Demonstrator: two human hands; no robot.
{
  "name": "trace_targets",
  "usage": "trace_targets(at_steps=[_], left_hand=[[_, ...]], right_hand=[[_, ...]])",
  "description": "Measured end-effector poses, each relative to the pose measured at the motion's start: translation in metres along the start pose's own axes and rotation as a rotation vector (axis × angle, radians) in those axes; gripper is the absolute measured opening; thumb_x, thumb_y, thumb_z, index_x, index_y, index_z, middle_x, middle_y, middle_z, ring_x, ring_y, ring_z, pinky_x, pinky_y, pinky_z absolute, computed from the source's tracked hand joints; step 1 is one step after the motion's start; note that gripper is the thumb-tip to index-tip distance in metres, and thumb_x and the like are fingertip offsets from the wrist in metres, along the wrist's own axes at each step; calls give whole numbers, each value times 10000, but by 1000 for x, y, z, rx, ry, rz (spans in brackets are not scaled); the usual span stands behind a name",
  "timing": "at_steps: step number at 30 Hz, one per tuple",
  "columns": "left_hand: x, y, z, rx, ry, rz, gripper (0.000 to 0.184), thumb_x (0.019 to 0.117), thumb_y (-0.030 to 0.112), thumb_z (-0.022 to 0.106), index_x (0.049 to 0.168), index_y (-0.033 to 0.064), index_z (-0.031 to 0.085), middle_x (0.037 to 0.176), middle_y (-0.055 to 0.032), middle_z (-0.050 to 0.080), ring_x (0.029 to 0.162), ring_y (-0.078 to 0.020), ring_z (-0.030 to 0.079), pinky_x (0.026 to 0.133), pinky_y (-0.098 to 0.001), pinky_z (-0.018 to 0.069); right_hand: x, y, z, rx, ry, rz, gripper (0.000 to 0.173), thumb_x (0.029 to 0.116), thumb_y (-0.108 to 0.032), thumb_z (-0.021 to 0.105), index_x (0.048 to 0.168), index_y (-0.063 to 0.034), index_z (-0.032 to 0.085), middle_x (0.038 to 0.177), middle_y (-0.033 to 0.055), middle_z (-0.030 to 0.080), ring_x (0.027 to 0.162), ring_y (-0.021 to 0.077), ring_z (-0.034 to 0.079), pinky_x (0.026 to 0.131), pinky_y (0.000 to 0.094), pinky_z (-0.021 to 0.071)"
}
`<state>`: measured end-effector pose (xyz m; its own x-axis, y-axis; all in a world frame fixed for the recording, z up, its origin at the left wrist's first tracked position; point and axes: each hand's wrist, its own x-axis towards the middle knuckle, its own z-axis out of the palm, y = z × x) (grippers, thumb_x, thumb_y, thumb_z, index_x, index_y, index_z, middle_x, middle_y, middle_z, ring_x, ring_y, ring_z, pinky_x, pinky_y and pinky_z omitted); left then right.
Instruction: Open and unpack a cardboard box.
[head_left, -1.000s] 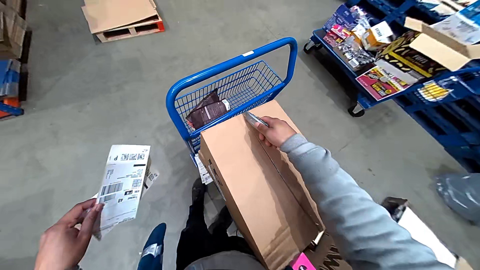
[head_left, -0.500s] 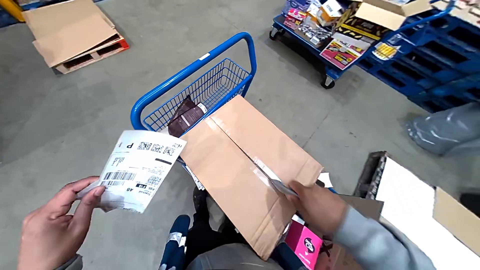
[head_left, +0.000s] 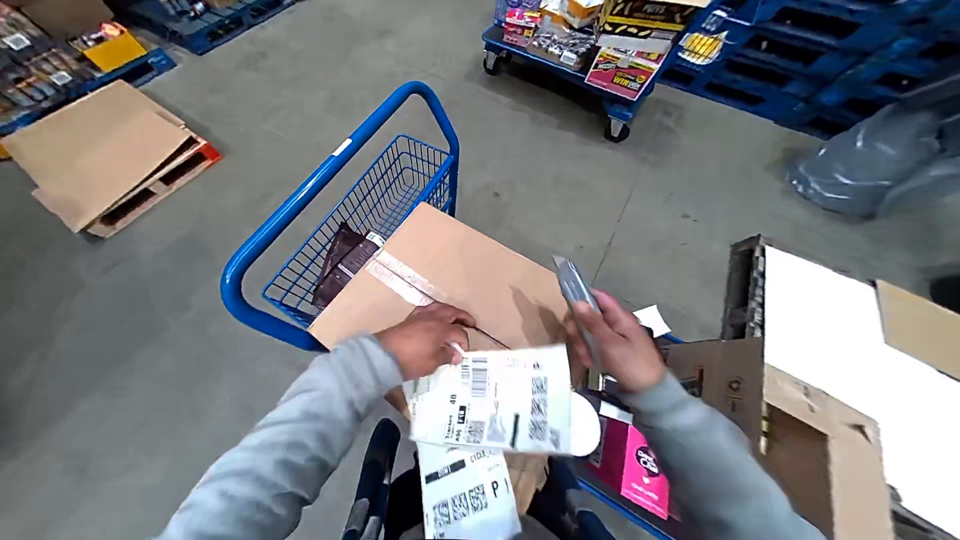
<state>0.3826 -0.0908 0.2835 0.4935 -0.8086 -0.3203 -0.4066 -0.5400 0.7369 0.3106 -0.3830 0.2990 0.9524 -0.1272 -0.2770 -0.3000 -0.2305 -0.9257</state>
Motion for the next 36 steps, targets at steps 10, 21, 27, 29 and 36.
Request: trace_targets(at_steps=[10,21,27,29,36], left_hand=[[52,29,-15,307,-379,-146,177,972,212,694,1104,113,757,1257,-165,609,1229,-369,509,1058,-592,359],[-94,83,7,679,268,285,174,966,147,549,903,230,687,930,-36,632,877,-248,631,764,-444,533],[-190,91,67,467,471,-21,237,1048,361,494,879,278,638,1078,7,604,1174,-189,551,1090,-433,394],[-213,92,86,269,439,-123,311,1049,439,515,871,251,688,1105,-13,640,1243,-197,539,1125,-456,365],[-207,8,208,-510,453,-392,207,959,189,608,876,17,690,1473,-95,573,1453,-203,444,1211,-397,371]], right_hand=[[79,20,81,49,-98,-43,349,1095,-268,491,1366,-55,545,771,65,650,521,155,604,509,332,556],[92,24,67,196,-143,-66,347,1100,-257,478,1370,-41,512,789,49,637,537,123,574,499,296,520],[88,20,66,328,-173,-63,337,1106,-245,453,1386,-58,474,775,20,614,517,87,554,470,242,498],[84,22,64,320,-198,-76,315,1105,-239,453,1364,-60,479,766,10,603,509,78,548,455,230,493],[66,14,56,411,-245,-36,265,1110,-216,430,1333,-81,483,748,8,593,479,65,527,414,210,469]])
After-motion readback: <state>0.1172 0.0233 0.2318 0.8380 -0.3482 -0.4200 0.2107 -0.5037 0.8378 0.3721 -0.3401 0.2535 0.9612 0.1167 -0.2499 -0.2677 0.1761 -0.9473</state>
